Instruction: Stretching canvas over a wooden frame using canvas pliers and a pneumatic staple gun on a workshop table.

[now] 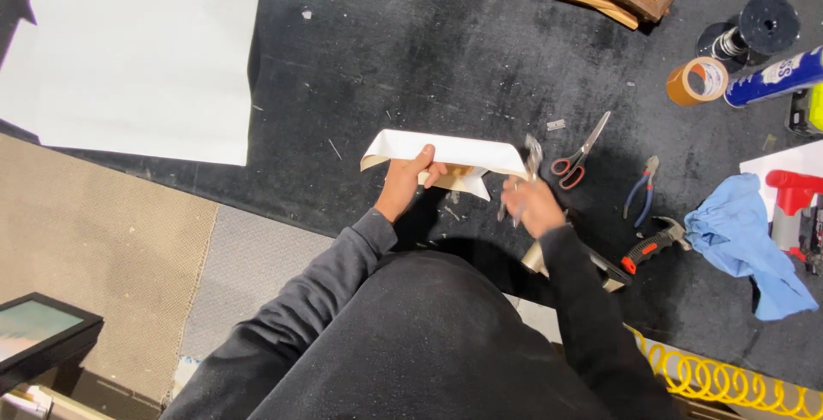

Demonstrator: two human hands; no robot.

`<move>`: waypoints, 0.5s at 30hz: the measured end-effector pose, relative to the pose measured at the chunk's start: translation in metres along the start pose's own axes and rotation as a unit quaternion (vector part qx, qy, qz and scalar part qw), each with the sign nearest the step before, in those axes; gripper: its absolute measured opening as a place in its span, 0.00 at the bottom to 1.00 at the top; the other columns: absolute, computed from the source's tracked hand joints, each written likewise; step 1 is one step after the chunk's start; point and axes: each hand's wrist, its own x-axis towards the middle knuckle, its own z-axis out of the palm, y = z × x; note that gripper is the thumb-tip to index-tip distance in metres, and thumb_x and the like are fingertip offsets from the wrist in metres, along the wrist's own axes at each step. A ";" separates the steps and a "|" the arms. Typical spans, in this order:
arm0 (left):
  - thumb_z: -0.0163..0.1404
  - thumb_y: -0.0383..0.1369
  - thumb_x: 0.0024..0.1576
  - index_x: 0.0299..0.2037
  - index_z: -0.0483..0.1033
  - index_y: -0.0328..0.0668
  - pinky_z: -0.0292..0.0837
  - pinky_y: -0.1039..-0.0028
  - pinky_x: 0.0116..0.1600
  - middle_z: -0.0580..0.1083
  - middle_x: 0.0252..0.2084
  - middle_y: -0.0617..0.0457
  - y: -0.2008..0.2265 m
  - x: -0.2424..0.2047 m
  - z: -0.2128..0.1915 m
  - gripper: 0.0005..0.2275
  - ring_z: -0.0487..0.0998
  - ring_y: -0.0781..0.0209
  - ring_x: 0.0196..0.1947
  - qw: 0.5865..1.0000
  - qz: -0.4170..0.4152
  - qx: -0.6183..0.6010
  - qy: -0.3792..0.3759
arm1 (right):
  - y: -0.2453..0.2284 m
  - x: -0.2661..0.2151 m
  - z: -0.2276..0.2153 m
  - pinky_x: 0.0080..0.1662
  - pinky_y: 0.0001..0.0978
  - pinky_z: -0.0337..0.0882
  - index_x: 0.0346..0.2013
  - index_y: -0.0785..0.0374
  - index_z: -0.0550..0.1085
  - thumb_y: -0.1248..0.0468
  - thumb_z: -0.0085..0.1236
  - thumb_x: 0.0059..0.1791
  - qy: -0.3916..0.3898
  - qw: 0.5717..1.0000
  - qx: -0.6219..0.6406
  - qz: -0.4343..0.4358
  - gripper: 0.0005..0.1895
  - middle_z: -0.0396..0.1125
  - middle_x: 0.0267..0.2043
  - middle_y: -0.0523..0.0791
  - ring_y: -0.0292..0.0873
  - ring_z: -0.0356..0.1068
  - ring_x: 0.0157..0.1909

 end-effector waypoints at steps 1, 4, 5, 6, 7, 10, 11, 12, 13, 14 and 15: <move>0.39 0.43 0.70 0.29 0.80 0.36 0.66 0.77 0.43 0.69 0.14 0.53 0.003 0.001 -0.001 0.24 0.66 0.65 0.21 1.000 -0.010 0.006 -0.007 | 0.010 -0.027 0.002 0.47 0.40 0.74 0.46 0.61 0.68 0.62 0.43 0.52 0.017 0.999 0.003 0.038 0.10 0.66 0.45 0.49 0.47 0.72 0.45; 0.38 0.44 0.70 0.26 0.79 0.38 0.64 0.77 0.38 0.65 0.14 0.55 0.001 0.006 -0.004 0.25 0.62 0.66 0.20 0.999 -0.027 0.020 -0.012 | 0.025 -0.093 0.014 0.50 0.42 0.75 0.57 0.56 0.61 0.63 0.39 0.55 0.009 0.996 0.051 0.073 0.15 0.66 0.62 0.51 0.55 0.72 0.58; 0.37 0.43 0.70 0.25 0.78 0.39 0.62 0.77 0.36 0.64 0.13 0.56 -0.002 0.009 -0.002 0.25 0.61 0.66 0.20 0.999 -0.033 0.024 -0.015 | 0.027 -0.113 0.017 0.44 0.38 0.79 0.60 0.58 0.59 0.69 0.45 0.51 -0.013 0.993 0.094 0.068 0.22 0.66 0.61 0.55 0.60 0.71 0.60; 0.37 0.43 0.70 0.25 0.78 0.39 0.62 0.77 0.36 0.64 0.13 0.56 -0.006 0.013 -0.004 0.25 0.61 0.66 0.20 0.999 -0.032 0.025 -0.016 | 0.011 -0.127 0.034 0.44 0.38 0.79 0.60 0.58 0.59 0.69 0.45 0.51 -0.012 0.993 0.096 0.067 0.22 0.66 0.61 0.55 0.60 0.71 0.60; 0.38 0.44 0.70 0.25 0.78 0.39 0.62 0.77 0.35 0.64 0.14 0.56 -0.010 0.016 -0.006 0.25 0.61 0.66 0.20 0.998 -0.039 0.036 -0.016 | -0.003 -0.142 0.051 0.47 0.45 0.78 0.63 0.60 0.58 0.72 0.43 0.47 -0.022 0.995 0.087 0.044 0.28 0.64 0.63 0.56 0.61 0.68 0.63; 0.39 0.45 0.69 0.23 0.77 0.40 0.64 0.77 0.35 0.65 0.15 0.55 -0.016 0.022 -0.008 0.25 0.64 0.66 0.21 0.997 -0.055 0.050 -0.010 | -0.020 -0.146 0.082 0.57 0.54 0.72 0.67 0.63 0.56 0.77 0.37 0.43 -0.074 0.997 0.023 -0.004 0.35 0.59 0.65 0.57 0.61 0.61 0.70; 0.39 0.46 0.68 0.23 0.77 0.40 0.65 0.78 0.35 0.66 0.16 0.55 -0.016 0.023 -0.008 0.25 0.65 0.67 0.22 0.997 -0.062 0.051 -0.002 | -0.021 -0.140 0.089 0.63 0.57 0.66 0.68 0.63 0.54 0.79 0.33 0.43 -0.116 0.992 -0.034 -0.030 0.37 0.56 0.66 0.55 0.59 0.57 0.72; 0.39 0.46 0.68 0.23 0.77 0.40 0.65 0.78 0.35 0.66 0.16 0.55 -0.020 0.025 -0.009 0.25 0.65 0.67 0.22 0.997 -0.063 0.052 -0.005 | -0.022 -0.132 0.100 0.63 0.57 0.66 0.68 0.63 0.54 0.79 0.33 0.43 -0.114 0.993 -0.032 -0.031 0.37 0.56 0.66 0.55 0.59 0.57 0.72; 0.40 0.46 0.68 0.20 0.75 0.40 0.64 0.78 0.35 0.64 0.15 0.56 -0.023 0.027 -0.009 0.26 0.64 0.67 0.21 0.996 -0.056 0.064 0.003 | -0.024 -0.124 0.109 0.61 0.54 0.68 0.68 0.63 0.54 0.78 0.35 0.44 -0.102 0.991 -0.074 -0.052 0.35 0.56 0.64 0.55 0.58 0.59 0.71; 0.40 0.46 0.68 0.18 0.73 0.41 0.62 0.78 0.34 0.63 0.14 0.56 -0.026 0.030 -0.010 0.26 0.63 0.66 0.20 0.996 -0.049 0.077 0.010 | -0.026 -0.115 0.119 0.59 0.50 0.71 0.68 0.62 0.55 0.78 0.37 0.46 -0.090 0.987 -0.116 -0.073 0.34 0.56 0.63 0.54 0.57 0.61 0.69; 0.40 0.46 0.68 0.18 0.73 0.41 0.62 0.78 0.34 0.63 0.14 0.56 -0.024 0.030 -0.008 0.26 0.63 0.66 0.20 0.996 -0.048 0.076 0.012 | -0.028 -0.111 0.123 0.59 0.50 0.71 0.68 0.62 0.55 0.78 0.37 0.46 -0.091 0.986 -0.117 -0.073 0.34 0.56 0.63 0.54 0.57 0.61 0.69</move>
